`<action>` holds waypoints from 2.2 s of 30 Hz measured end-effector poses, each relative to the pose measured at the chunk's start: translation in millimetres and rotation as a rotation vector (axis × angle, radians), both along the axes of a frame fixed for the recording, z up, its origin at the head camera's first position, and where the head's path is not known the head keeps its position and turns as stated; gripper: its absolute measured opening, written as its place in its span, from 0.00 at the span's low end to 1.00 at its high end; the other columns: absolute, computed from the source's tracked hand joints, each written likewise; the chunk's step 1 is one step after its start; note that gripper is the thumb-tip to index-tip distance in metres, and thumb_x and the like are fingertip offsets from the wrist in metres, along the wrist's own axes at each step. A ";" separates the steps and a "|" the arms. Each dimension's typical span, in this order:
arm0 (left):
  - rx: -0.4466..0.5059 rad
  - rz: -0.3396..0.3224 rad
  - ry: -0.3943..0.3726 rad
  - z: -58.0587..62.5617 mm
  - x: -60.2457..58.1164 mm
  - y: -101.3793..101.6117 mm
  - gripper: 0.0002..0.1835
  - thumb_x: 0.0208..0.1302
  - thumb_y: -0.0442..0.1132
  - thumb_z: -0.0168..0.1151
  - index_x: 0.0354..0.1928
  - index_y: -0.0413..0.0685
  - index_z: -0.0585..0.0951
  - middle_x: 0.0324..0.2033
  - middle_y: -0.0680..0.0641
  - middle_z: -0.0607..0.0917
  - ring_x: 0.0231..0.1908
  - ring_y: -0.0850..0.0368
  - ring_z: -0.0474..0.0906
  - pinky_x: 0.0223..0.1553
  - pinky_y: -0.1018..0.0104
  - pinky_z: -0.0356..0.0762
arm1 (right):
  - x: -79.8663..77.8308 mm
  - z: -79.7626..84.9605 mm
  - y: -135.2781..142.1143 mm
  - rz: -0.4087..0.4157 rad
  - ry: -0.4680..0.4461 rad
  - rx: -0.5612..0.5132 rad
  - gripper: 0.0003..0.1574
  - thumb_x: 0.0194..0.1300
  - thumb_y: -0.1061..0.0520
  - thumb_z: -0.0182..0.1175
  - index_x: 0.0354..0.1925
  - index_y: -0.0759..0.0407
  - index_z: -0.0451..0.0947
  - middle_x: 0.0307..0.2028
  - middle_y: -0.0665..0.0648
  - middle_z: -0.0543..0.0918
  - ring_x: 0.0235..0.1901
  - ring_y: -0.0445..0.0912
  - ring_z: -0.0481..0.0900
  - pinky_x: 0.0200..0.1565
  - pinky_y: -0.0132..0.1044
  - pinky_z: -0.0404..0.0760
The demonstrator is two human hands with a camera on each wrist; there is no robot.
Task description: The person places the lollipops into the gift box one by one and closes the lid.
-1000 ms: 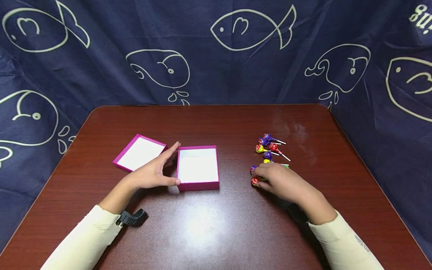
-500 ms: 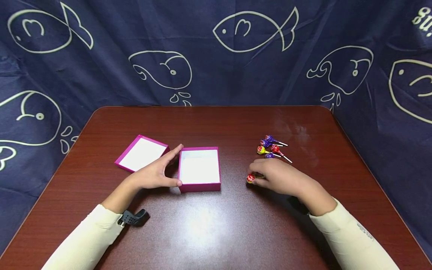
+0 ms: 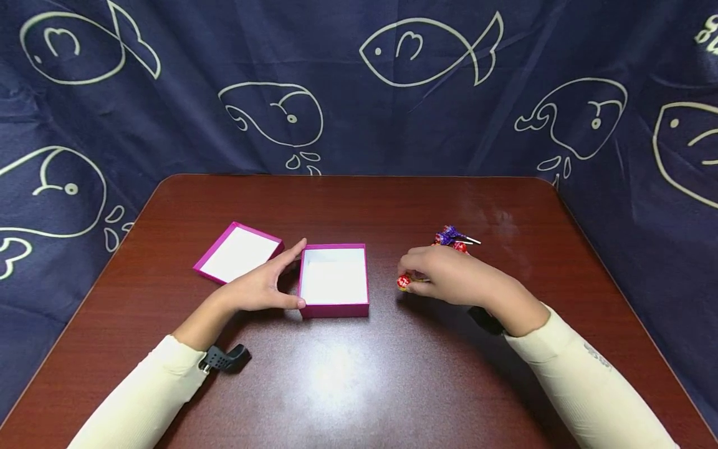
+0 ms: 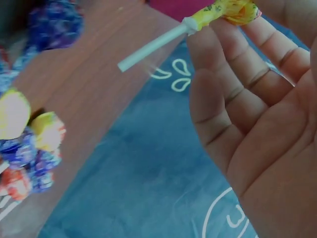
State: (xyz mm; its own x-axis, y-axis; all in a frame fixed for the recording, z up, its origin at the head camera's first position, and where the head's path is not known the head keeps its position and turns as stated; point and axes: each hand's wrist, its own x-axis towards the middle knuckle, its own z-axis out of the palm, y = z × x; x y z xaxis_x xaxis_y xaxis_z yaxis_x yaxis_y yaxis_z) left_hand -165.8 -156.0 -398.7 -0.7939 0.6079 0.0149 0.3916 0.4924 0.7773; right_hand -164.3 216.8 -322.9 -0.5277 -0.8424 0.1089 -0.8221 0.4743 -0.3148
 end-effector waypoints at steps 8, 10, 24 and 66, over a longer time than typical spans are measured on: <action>0.002 0.007 -0.021 -0.6 0.5 0.6 0.62 0.51 0.49 0.77 0.79 0.42 0.46 0.77 0.43 0.50 0.75 0.53 0.46 0.72 0.52 0.47 | -8.2 12.3 -26.4 0.056 -0.037 0.045 0.09 0.63 0.59 0.69 0.42 0.50 0.81 0.36 0.42 0.79 0.33 0.36 0.75 0.36 0.34 0.78; 0.003 0.010 -0.028 -0.4 0.8 0.8 0.62 0.52 0.49 0.77 0.79 0.43 0.45 0.77 0.44 0.49 0.75 0.53 0.45 0.72 0.52 0.47 | -10.1 15.1 -35.2 0.088 -0.036 0.067 0.09 0.63 0.59 0.69 0.41 0.51 0.81 0.34 0.42 0.77 0.31 0.38 0.73 0.34 0.33 0.76; -0.010 -0.002 -0.031 -1.9 -0.6 1.4 0.62 0.53 0.50 0.76 0.79 0.44 0.44 0.78 0.46 0.47 0.75 0.55 0.43 0.73 0.53 0.46 | -24.4 28.4 -79.9 0.218 -0.066 0.166 0.08 0.62 0.58 0.70 0.35 0.51 0.78 0.28 0.42 0.73 0.27 0.36 0.68 0.30 0.32 0.73; -0.006 -0.016 -0.014 -3.6 -2.3 -1.2 0.62 0.54 0.50 0.75 0.79 0.44 0.43 0.77 0.45 0.47 0.75 0.55 0.43 0.73 0.54 0.47 | -43.6 -18.0 -164.2 0.110 -0.282 0.259 0.02 0.62 0.59 0.66 0.34 0.54 0.81 0.28 0.44 0.80 0.29 0.38 0.73 0.34 0.31 0.75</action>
State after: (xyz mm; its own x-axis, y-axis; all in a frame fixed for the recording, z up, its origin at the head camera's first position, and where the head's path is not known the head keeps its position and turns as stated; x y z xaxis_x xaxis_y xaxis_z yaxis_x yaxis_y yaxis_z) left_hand -168.1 -157.2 -402.3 -0.7839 0.6209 0.0001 0.3885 0.4904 0.7801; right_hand -207.9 52.7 -340.9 -0.4116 -0.8762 -0.2507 -0.7708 0.4814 -0.4172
